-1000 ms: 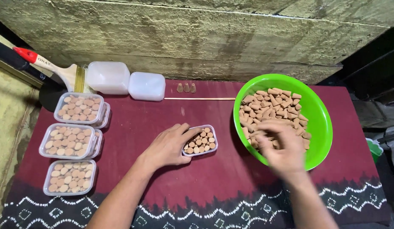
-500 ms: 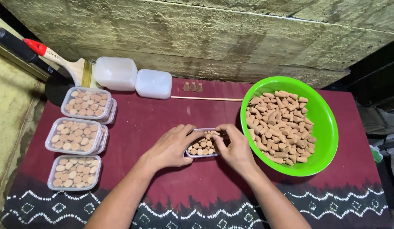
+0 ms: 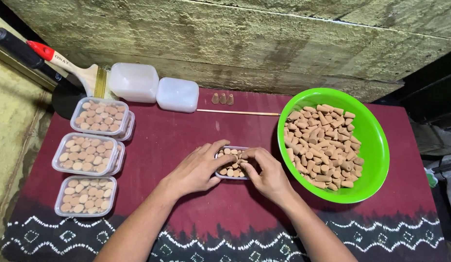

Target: Sorting and packing incense cones from a large bowl into smaller plastic containers.

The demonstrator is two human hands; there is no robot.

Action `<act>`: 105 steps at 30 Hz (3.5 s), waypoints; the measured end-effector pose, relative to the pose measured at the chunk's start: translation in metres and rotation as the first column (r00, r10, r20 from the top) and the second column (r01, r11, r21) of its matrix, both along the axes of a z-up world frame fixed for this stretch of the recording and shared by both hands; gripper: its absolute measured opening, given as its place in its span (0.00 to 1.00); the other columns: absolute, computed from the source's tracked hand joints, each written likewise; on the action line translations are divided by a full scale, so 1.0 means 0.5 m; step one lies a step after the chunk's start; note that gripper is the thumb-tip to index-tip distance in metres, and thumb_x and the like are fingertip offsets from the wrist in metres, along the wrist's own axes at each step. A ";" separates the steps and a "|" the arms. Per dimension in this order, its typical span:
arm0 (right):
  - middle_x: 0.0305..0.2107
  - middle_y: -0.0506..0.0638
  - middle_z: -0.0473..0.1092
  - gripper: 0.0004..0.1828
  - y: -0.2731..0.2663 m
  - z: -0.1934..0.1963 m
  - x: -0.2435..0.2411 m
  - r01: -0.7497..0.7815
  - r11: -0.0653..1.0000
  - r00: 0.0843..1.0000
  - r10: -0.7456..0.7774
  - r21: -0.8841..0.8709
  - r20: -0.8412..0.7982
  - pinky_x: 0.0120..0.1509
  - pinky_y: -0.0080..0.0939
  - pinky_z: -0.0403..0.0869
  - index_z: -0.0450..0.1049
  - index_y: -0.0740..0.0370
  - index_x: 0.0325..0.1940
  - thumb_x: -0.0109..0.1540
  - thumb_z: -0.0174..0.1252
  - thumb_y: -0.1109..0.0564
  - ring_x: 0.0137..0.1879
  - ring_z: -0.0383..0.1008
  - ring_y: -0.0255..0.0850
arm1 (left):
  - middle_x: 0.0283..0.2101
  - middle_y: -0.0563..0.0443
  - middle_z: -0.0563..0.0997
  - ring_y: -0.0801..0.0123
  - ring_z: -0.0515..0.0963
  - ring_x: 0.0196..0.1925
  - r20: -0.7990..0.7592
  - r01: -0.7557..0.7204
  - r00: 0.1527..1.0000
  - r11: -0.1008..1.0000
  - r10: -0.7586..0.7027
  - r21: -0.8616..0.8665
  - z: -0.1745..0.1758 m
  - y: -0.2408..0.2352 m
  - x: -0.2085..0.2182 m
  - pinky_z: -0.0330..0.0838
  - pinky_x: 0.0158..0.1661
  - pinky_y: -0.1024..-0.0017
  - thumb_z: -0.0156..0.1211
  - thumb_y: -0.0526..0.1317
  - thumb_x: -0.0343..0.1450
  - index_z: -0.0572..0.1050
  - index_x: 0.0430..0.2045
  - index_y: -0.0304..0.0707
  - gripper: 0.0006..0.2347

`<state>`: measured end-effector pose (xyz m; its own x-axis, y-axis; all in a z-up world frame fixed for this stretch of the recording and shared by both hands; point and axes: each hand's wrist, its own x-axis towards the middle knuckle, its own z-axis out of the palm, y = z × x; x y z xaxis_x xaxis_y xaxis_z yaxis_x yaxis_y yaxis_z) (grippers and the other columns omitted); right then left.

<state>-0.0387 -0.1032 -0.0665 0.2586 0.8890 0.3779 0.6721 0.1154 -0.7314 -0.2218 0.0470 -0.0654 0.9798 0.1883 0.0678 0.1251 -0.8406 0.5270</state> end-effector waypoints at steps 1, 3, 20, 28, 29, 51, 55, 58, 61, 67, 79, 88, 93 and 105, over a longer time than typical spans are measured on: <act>0.35 0.52 0.79 0.07 -0.002 -0.002 0.003 -0.002 1.000 1.000 0.002 -0.001 0.001 0.48 0.48 0.80 0.78 0.58 0.43 0.60 0.65 0.61 0.43 0.82 0.51 | 0.64 0.38 0.64 0.36 0.75 0.52 0.001 -0.002 1.000 1.000 0.002 -0.001 0.006 -0.003 -0.001 0.73 0.48 0.49 0.65 0.37 0.62 0.72 0.54 0.46 0.23; 0.37 0.53 0.79 0.08 -0.007 -0.007 0.010 -0.010 1.000 1.000 0.010 -0.019 0.006 0.51 0.50 0.79 0.78 0.60 0.44 0.61 0.65 0.61 0.45 0.81 0.52 | 0.68 0.39 0.61 0.37 0.75 0.54 -0.002 -0.002 1.000 0.999 0.002 0.032 0.017 -0.008 -0.001 0.72 0.47 0.49 0.63 0.35 0.64 0.72 0.53 0.48 0.22; 0.36 0.54 0.77 0.06 0.011 -0.055 0.019 0.193 0.976 0.981 -0.189 0.099 -0.049 0.39 0.41 0.81 0.76 0.62 0.43 0.63 0.63 0.63 0.39 0.80 0.48 | 0.67 0.41 0.65 0.40 0.76 0.57 0.048 -0.027 0.998 1.000 0.027 0.001 0.013 -0.004 -0.001 0.72 0.46 0.51 0.59 0.32 0.67 0.69 0.57 0.49 0.22; 0.35 0.52 0.77 0.06 0.019 -0.047 0.014 0.186 0.979 0.982 -0.187 0.083 0.000 0.38 0.41 0.81 0.77 0.61 0.43 0.63 0.64 0.61 0.37 0.80 0.47 | 0.68 0.39 0.62 0.37 0.75 0.54 0.046 -0.007 0.999 1.000 0.008 -0.005 0.019 -0.007 0.011 0.73 0.48 0.48 0.60 0.31 0.62 0.67 0.61 0.45 0.28; 0.34 0.52 0.77 0.06 0.021 -0.043 0.012 0.176 0.981 0.984 -0.179 0.080 0.021 0.38 0.42 0.81 0.77 0.61 0.43 0.62 0.64 0.61 0.38 0.80 0.48 | 0.67 0.38 0.62 0.36 0.75 0.54 0.040 -0.007 0.999 1.000 0.008 -0.021 0.017 -0.007 0.011 0.73 0.47 0.47 0.60 0.30 0.62 0.67 0.61 0.44 0.29; 0.35 0.49 0.75 0.02 0.035 -0.054 0.028 -0.054 0.996 0.952 0.030 0.070 0.303 0.50 0.47 0.79 0.74 0.57 0.39 0.64 0.61 0.62 0.43 0.79 0.48 | 0.64 0.30 0.71 0.38 0.72 0.63 0.026 -0.067 0.996 0.940 0.080 -0.335 -0.004 0.020 -0.002 0.64 0.63 0.45 0.69 0.34 0.62 0.49 0.74 0.39 0.43; 0.40 0.49 0.74 0.01 0.031 -0.027 0.022 -0.039 0.998 0.952 0.023 0.046 0.305 0.50 0.49 0.79 0.73 0.58 0.40 0.65 0.58 0.62 0.46 0.79 0.49 | 0.62 0.30 0.73 0.40 0.74 0.61 0.019 -0.074 0.996 0.944 0.085 -0.322 -0.027 0.031 0.001 0.65 0.61 0.46 0.67 0.34 0.62 0.50 0.74 0.38 0.42; 0.38 0.53 0.71 0.03 0.030 -0.026 0.029 -0.077 0.997 0.964 0.069 0.022 0.257 0.48 0.53 0.78 0.72 0.59 0.39 0.64 0.57 0.64 0.44 0.77 0.55 | 0.60 0.31 0.75 0.42 0.75 0.59 0.008 -0.079 0.996 0.939 0.086 -0.336 -0.030 0.035 0.001 0.67 0.59 0.49 0.69 0.35 0.62 0.52 0.72 0.35 0.42; 0.38 0.51 0.71 0.03 0.034 -0.032 0.035 -0.102 0.994 0.956 0.091 0.025 0.280 0.50 0.50 0.78 0.71 0.58 0.37 0.65 0.56 0.64 0.45 0.77 0.53 | 0.61 0.32 0.75 0.42 0.75 0.59 0.020 -0.073 0.996 0.938 0.085 -0.338 -0.037 0.038 0.000 0.68 0.58 0.48 0.69 0.34 0.61 0.55 0.72 0.36 0.41; 0.34 0.49 0.71 0.04 0.038 -0.062 0.048 -0.052 0.997 0.926 0.025 0.062 0.376 0.49 0.47 0.78 0.72 0.56 0.37 0.63 0.62 0.60 0.42 0.77 0.50 | 0.59 0.35 0.77 0.44 0.75 0.59 0.023 -0.075 0.996 0.941 0.088 -0.331 -0.033 0.038 -0.001 0.69 0.58 0.49 0.71 0.36 0.61 0.59 0.69 0.36 0.39; 0.36 0.51 0.68 0.03 0.044 -0.042 0.050 -0.211 0.976 0.898 0.169 0.061 0.405 0.50 0.50 0.75 0.69 0.58 0.38 0.66 0.52 0.62 0.45 0.74 0.54 | 0.56 0.36 0.78 0.44 0.76 0.58 0.062 -0.060 0.995 0.945 0.084 -0.321 -0.017 0.033 0.010 0.68 0.58 0.48 0.71 0.38 0.60 0.62 0.67 0.40 0.37; 0.36 0.51 0.72 0.09 0.039 -0.071 0.057 -0.031 0.996 0.918 -0.006 0.087 0.396 0.51 0.51 0.76 0.79 0.53 0.47 0.64 0.60 0.55 0.46 0.76 0.52 | 0.60 0.33 0.76 0.42 0.74 0.61 0.060 -0.070 0.994 0.947 0.093 -0.313 0.004 0.028 0.005 0.67 0.59 0.48 0.71 0.39 0.58 0.61 0.67 0.36 0.39; 0.37 0.51 0.74 0.11 0.040 -0.054 0.048 -0.130 0.988 0.941 0.098 0.079 0.324 0.52 0.52 0.77 0.77 0.56 0.49 0.62 0.60 0.61 0.47 0.77 0.53 | 0.61 0.35 0.75 0.45 0.74 0.63 0.060 -0.059 0.995 0.939 0.084 -0.339 -0.009 0.023 0.004 0.66 0.61 0.50 0.70 0.39 0.59 0.60 0.68 0.37 0.39; 0.40 0.53 0.76 0.08 0.029 -0.043 0.049 -0.054 0.969 0.998 0.057 0.243 -0.005 0.52 0.48 0.77 0.79 0.61 0.46 0.62 0.61 0.63 0.47 0.79 0.50 | 0.56 0.35 0.76 0.39 0.76 0.59 0.187 -0.057 0.974 0.938 0.127 -0.341 -0.024 0.025 0.002 0.71 0.57 0.47 0.68 0.33 0.56 0.63 0.64 0.39 0.36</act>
